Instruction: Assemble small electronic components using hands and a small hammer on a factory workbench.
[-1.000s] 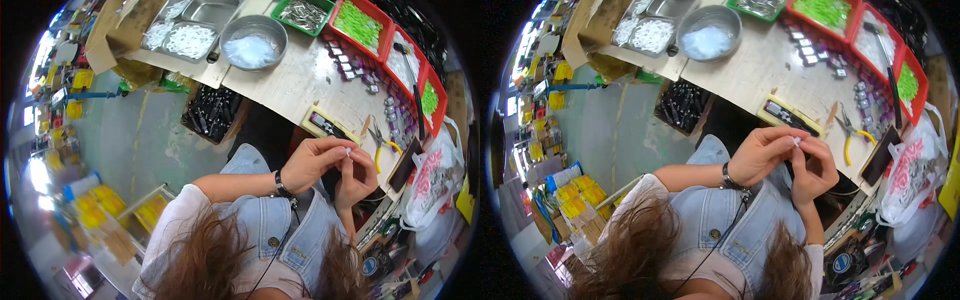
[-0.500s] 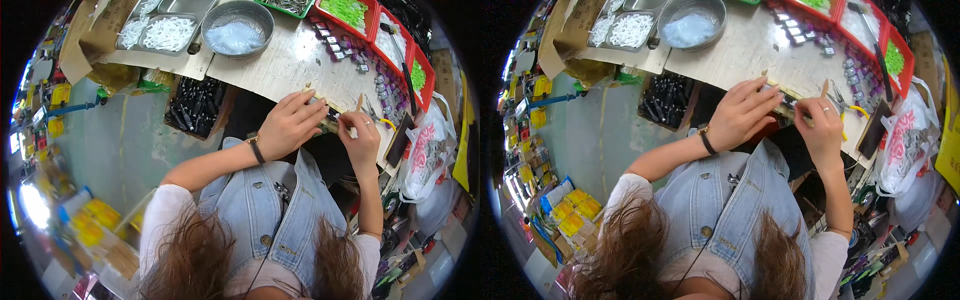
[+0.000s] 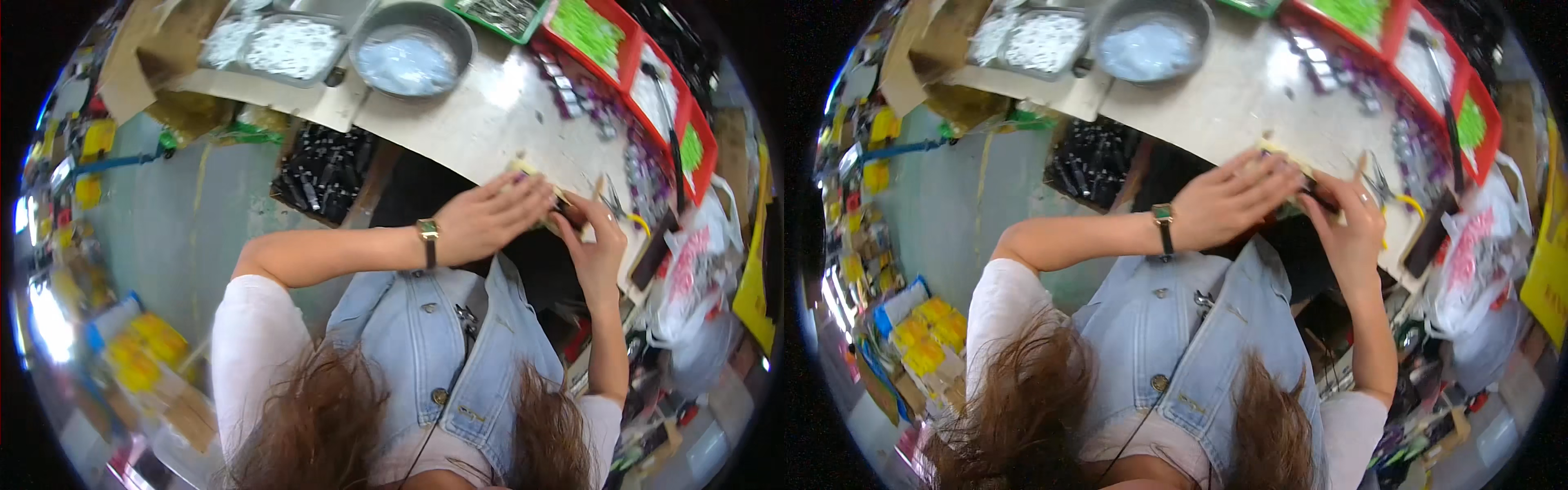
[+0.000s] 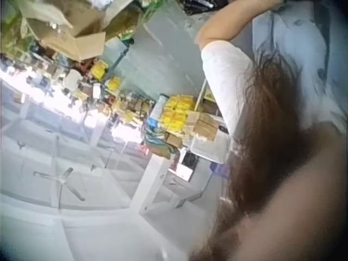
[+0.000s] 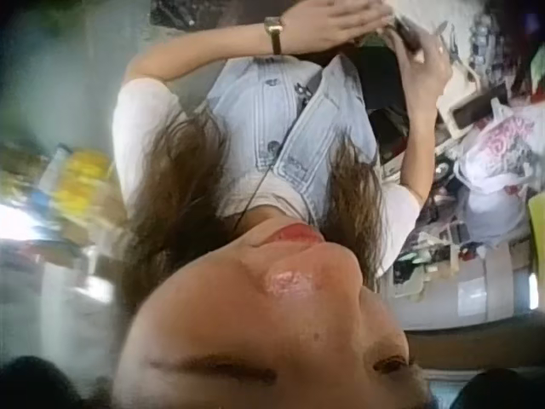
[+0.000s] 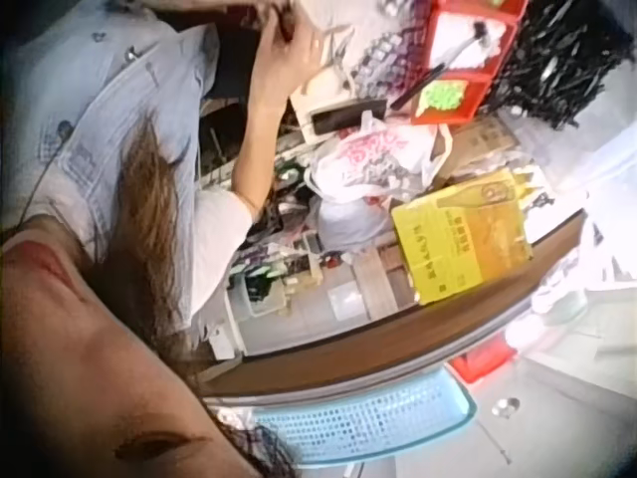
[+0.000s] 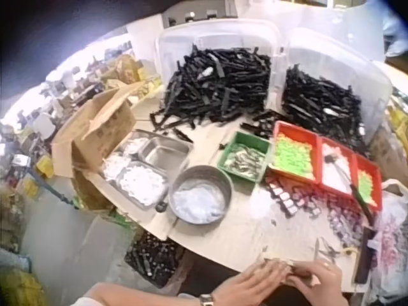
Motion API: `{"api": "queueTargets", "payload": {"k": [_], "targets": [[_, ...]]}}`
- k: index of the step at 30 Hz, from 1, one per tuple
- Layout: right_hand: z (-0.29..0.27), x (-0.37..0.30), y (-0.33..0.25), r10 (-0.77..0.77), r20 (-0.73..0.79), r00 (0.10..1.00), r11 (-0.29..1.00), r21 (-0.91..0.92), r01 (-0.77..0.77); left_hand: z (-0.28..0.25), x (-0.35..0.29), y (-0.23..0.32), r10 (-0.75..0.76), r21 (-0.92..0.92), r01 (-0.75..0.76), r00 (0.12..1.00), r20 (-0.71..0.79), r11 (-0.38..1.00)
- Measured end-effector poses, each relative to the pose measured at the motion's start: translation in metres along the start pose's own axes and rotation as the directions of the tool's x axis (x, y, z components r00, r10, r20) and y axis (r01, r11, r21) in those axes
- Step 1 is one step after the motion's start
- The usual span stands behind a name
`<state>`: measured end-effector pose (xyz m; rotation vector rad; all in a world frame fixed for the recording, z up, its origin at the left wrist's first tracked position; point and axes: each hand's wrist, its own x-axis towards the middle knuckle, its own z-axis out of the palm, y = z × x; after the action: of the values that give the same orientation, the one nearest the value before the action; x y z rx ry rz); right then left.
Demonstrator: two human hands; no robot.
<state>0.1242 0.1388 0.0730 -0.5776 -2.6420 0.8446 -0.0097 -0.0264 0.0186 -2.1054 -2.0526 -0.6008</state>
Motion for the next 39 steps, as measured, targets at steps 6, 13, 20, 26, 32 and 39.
{"api": "queueTargets", "payload": {"k": [6,13,20,26,32,39], "targets": [[0.009,-0.004,-0.002,0.204,0.044,0.978,0.972,0.110,-0.207,-0.048,0.013,-0.039,-0.175,-0.146,0.155,0.975,-0.136,0.977],[0.004,0.003,-0.004,0.017,0.070,0.997,0.997,0.077,-0.022,-0.149,-0.014,-0.281,-0.726,0.438,0.615,0.673,0.142,0.655],[-0.039,-0.018,0.031,0.084,-0.181,0.980,0.993,0.097,-0.067,-0.127,-0.039,-0.272,-0.653,0.057,0.659,0.724,0.224,0.750],[-0.217,-0.063,0.177,0.237,-0.775,0.586,0.847,-0.131,-0.515,-0.114,-0.047,-0.278,-0.672,-0.055,0.677,0.735,0.091,0.733],[-0.261,-0.064,0.313,0.722,-0.292,0.627,0.485,-0.432,-0.761,-0.119,-0.069,-0.276,-0.656,-0.010,0.657,0.753,0.041,0.754],[-0.298,-0.136,0.440,0.570,-0.201,0.797,0.730,-0.322,-0.603,-0.116,-0.048,-0.283,-0.592,-0.050,0.590,0.806,-0.023,0.806]]}}
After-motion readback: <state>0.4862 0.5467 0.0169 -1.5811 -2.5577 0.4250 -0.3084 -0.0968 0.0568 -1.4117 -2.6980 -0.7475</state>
